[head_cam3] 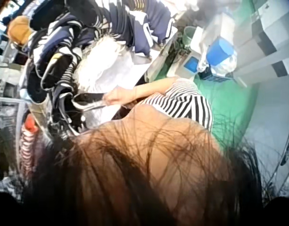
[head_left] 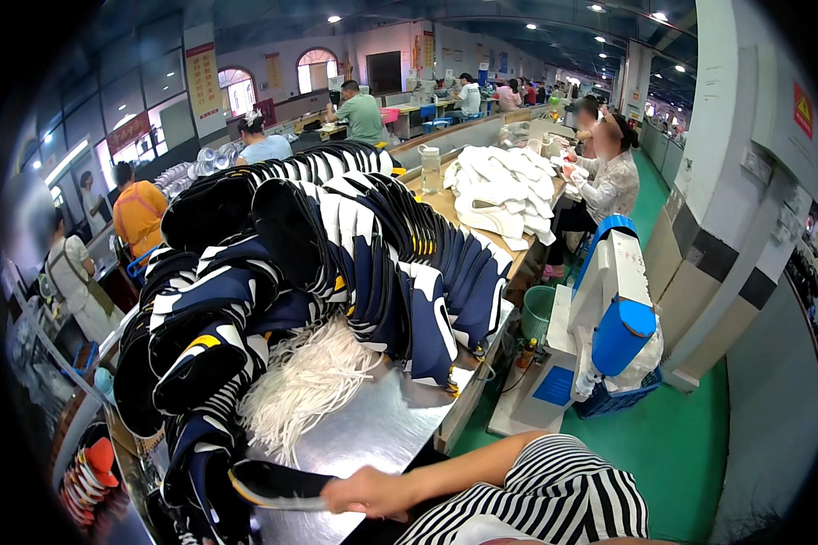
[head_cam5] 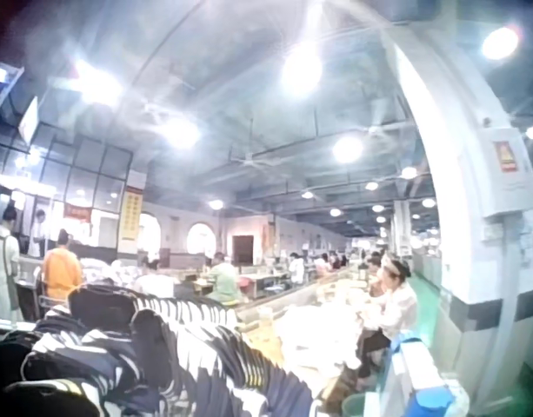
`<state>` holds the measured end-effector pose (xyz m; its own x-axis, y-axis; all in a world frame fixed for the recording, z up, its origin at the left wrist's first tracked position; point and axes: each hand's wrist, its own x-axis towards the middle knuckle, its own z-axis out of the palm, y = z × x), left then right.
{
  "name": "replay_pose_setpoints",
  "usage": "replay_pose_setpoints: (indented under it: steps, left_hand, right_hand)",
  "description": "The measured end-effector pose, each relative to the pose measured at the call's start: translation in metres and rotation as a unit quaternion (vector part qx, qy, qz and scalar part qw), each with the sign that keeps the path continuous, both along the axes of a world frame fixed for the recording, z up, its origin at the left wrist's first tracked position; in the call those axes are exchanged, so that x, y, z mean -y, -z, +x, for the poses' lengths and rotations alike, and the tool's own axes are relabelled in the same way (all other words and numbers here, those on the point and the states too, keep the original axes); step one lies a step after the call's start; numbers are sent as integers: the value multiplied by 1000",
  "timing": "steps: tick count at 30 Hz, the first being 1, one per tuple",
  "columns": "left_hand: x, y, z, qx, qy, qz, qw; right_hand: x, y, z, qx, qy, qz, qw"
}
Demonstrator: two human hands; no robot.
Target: The person laces a blue and white shoe by threading a white lace through the eyelets and tying it. They repeat this process on a second shoe, then place the finished pair into a pink basket.
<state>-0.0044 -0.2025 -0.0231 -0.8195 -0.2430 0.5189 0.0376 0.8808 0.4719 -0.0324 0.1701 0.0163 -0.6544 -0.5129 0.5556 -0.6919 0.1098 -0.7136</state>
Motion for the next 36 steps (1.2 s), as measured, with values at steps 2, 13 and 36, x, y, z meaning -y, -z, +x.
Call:
replay_pose_setpoints:
  steps: [2, 13, 36]
  left_hand:
    - [-16, -22, 6, 48, 49, 22, 997]
    - [-113, -73, 28, -195, 62, -184, 961]
    - [-93, -4, -44, 515, 221, 494, 664]
  right_hand:
    - [-34, -31, -12, 151, -13, -78, 985]
    - [-62, 49, -74, 550, -30, -130, 825]
    - [42, 72, -48, 220, 123, 11, 968]
